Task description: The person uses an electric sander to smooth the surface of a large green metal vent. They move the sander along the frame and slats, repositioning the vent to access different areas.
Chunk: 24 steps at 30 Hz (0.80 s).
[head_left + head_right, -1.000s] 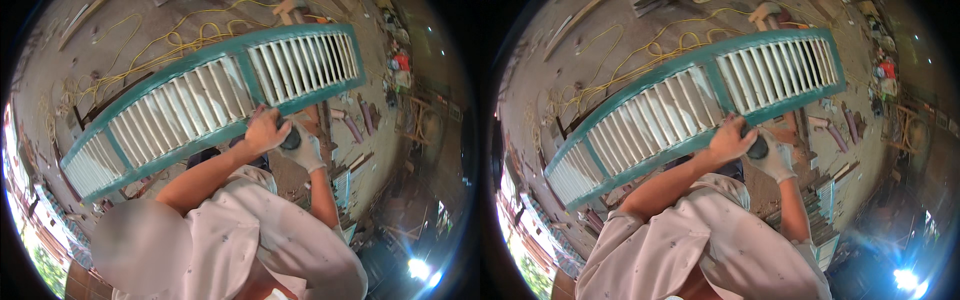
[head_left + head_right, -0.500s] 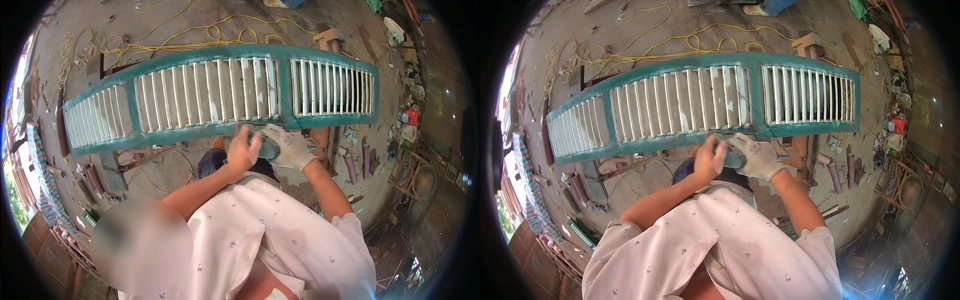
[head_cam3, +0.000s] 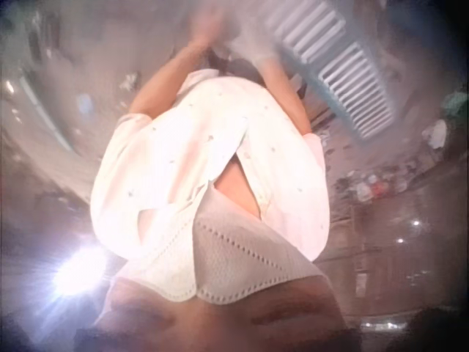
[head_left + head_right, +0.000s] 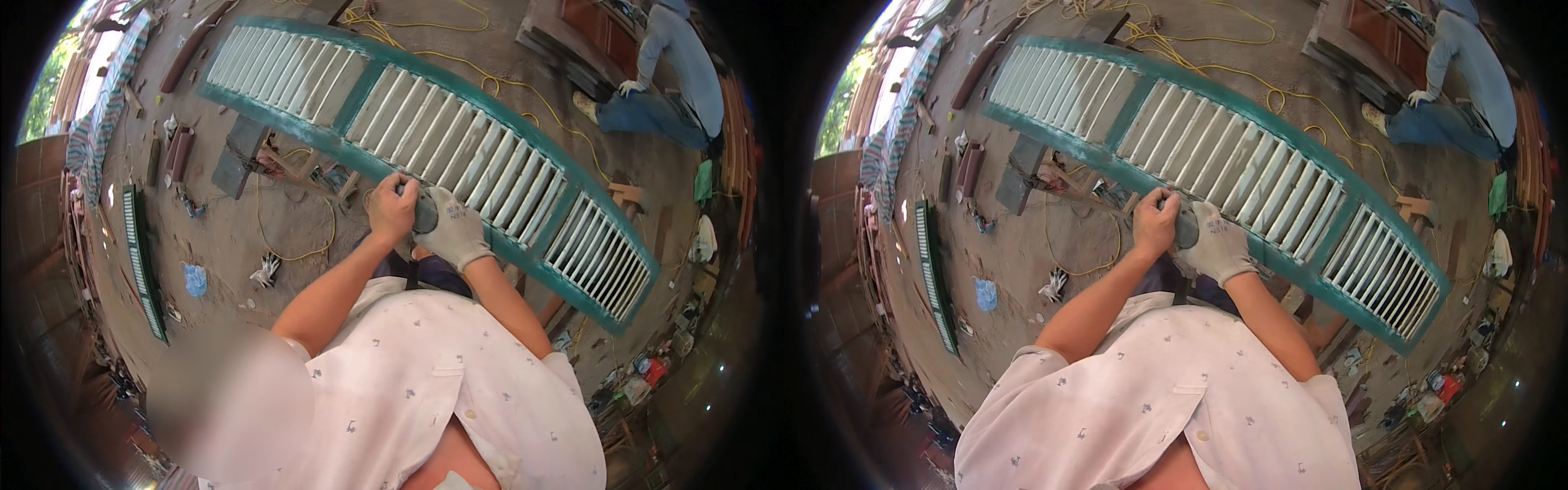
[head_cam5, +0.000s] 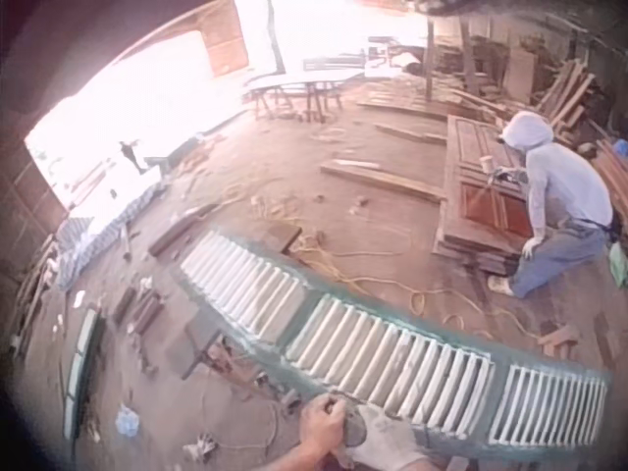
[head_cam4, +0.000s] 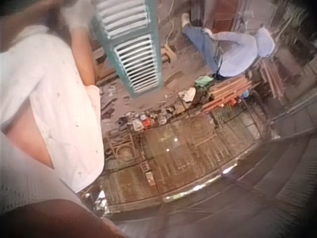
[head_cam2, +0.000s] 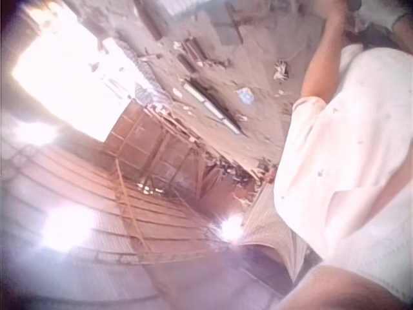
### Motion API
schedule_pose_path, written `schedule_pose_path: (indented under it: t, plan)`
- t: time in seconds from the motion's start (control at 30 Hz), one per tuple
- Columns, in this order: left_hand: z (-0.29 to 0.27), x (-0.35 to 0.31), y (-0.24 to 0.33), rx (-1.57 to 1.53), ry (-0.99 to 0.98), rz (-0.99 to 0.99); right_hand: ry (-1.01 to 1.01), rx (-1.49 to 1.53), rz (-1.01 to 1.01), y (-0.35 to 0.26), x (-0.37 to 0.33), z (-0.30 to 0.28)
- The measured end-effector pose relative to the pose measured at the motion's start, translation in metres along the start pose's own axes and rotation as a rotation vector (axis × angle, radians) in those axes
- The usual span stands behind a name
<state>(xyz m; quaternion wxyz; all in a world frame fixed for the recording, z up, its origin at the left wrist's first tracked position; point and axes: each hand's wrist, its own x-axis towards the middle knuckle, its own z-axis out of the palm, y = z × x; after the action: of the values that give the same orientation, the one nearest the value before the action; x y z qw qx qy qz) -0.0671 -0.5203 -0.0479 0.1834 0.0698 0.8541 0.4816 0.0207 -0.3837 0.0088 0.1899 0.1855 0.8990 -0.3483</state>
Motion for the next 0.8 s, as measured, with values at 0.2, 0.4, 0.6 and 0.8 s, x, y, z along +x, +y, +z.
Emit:
schedule_pose_path:
  t: [0.2, 0.4, 0.6, 0.8]
  plan:
    - [-0.067, 0.06, -0.021, 0.057, 0.038, 0.144, 0.034, -0.011, -0.063, -0.058, 0.058, 0.02]
    - [-0.137, 0.122, -0.038, 0.028, 0.005, -0.013, 0.061, -0.025, -0.099, -0.127, 0.119, 0.037]
    - [-0.213, 0.196, -0.084, 0.093, 0.007, 0.272, 0.02, -0.002, -0.11, -0.204, 0.187, 0.055]
    - [-0.267, 0.249, -0.106, 0.026, -0.036, 0.055, -0.019, 0.017, -0.094, -0.257, 0.233, 0.067]
